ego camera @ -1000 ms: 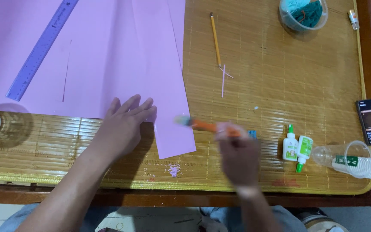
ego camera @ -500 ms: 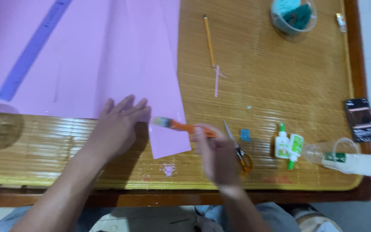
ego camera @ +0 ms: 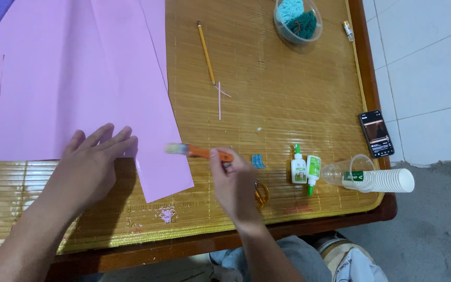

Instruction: Applying glue to pink paper using a brush and cutting paper with scissors to create a craft project.

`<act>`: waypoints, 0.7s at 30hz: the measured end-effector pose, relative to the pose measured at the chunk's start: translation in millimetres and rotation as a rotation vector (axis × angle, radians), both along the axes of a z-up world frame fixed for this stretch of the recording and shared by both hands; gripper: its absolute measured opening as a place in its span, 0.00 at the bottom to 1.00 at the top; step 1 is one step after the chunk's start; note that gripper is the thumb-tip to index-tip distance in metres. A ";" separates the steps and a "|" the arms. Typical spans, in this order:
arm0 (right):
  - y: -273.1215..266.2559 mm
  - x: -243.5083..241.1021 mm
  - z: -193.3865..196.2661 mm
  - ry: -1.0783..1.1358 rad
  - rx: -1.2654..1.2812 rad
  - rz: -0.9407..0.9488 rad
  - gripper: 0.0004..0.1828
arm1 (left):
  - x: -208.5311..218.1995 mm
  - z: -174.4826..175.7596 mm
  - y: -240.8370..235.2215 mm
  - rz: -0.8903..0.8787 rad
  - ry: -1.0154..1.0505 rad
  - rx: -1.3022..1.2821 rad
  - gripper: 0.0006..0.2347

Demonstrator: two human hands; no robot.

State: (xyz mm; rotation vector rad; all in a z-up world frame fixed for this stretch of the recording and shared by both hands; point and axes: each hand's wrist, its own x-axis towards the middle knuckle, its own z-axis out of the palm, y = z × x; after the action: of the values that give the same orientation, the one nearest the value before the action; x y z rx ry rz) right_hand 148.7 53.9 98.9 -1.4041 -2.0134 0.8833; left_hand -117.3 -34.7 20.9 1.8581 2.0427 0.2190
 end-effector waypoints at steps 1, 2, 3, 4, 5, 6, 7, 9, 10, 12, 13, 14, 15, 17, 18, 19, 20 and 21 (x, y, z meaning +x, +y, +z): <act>2.0 1.0 1.1 -0.010 -0.007 -0.098 0.11 | 0.2 -0.2 -0.8 -0.004 0.008 0.033 0.32; 4.0 1.9 2.1 -0.020 -0.014 -0.197 0.11 | 0.2 -0.5 -1.5 -0.008 0.016 0.066 0.31; 2.9 1.2 6.8 -0.020 -0.015 -0.195 0.11 | 0.9 3.1 -0.1 -0.006 0.016 0.065 0.31; 1.8 0.5 11.5 0.033 -0.037 -0.188 0.11 | 1.6 6.6 1.3 0.016 -0.016 0.019 0.32; 0.8 -0.1 16.0 0.085 -0.058 -0.180 0.12 | 2.5 9.7 2.6 0.038 -0.048 -0.027 0.32; -0.4 0.1 10.9 0.084 -0.059 -0.178 0.12 | 1.4 3.7 1.8 0.041 -0.049 -0.027 0.32; -1.8 0.3 5.8 0.097 -0.066 -0.078 0.14 | 0.1 -2.0 0.8 0.009 0.009 0.066 0.33; -7.0 -3.9 5.1 0.109 -0.075 0.022 0.16 | -0.1 -6.2 0.4 -0.023 0.066 0.159 0.34; -10.9 -8.6 9.6 0.142 -0.214 0.012 0.16 | 0.7 -4.8 0.9 0.011 0.025 0.145 0.37; -13.9 -13.8 6.6 0.182 -0.363 0.013 0.19 | 1.2 -2.4 4.6 0.054 -0.006 0.124 0.40; -14.0 -14.7 -1.0 0.181 -0.359 -0.025 0.17 | 0.7 -1.3 6.2 0.049 0.046 0.036 0.38; -14.8 -16.6 -8.6 0.181 -0.355 -0.063 0.15 | -0.7 -0.3 7.3 0.044 0.097 -0.052 0.37; -12.4 -15.2 -11.2 0.191 -0.367 -0.045 0.15 | 0.0 4.6 6.8 0.060 0.111 -0.063 0.37; -6.2 -11.8 -15.5 0.227 -0.366 -0.315 0.14 | 2.7 14.6 7.4 0.071 0.031 -0.051 0.36; -1.2 -5.8 -15.6 0.235 -0.378 -0.296 0.14 | 1.5 20.7 4.8 0.090 0.043 -0.059 0.36; 5.5 2.2 -14.9 0.113 -0.245 -0.312 0.11 | 2.5 25.0 5.1 0.074 0.035 -0.053 0.36; 13.0 10.2 -14.5 -0.006 -0.110 -0.325 0.08 | 3.6 29.0 6.0 0.058 0.026 -0.048 0.36; 9.7 5.6 -2.8 -0.007 -0.110 -0.317 0.08 | 4.2 31.7 5.0 0.066 0.025 -0.048 0.36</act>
State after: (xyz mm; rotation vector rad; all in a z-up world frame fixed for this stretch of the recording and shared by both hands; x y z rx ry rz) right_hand 154.3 63.6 96.2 -1.7299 -1.7028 0.8564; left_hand -113.0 -29.7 52.5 1.7754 2.1093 0.1626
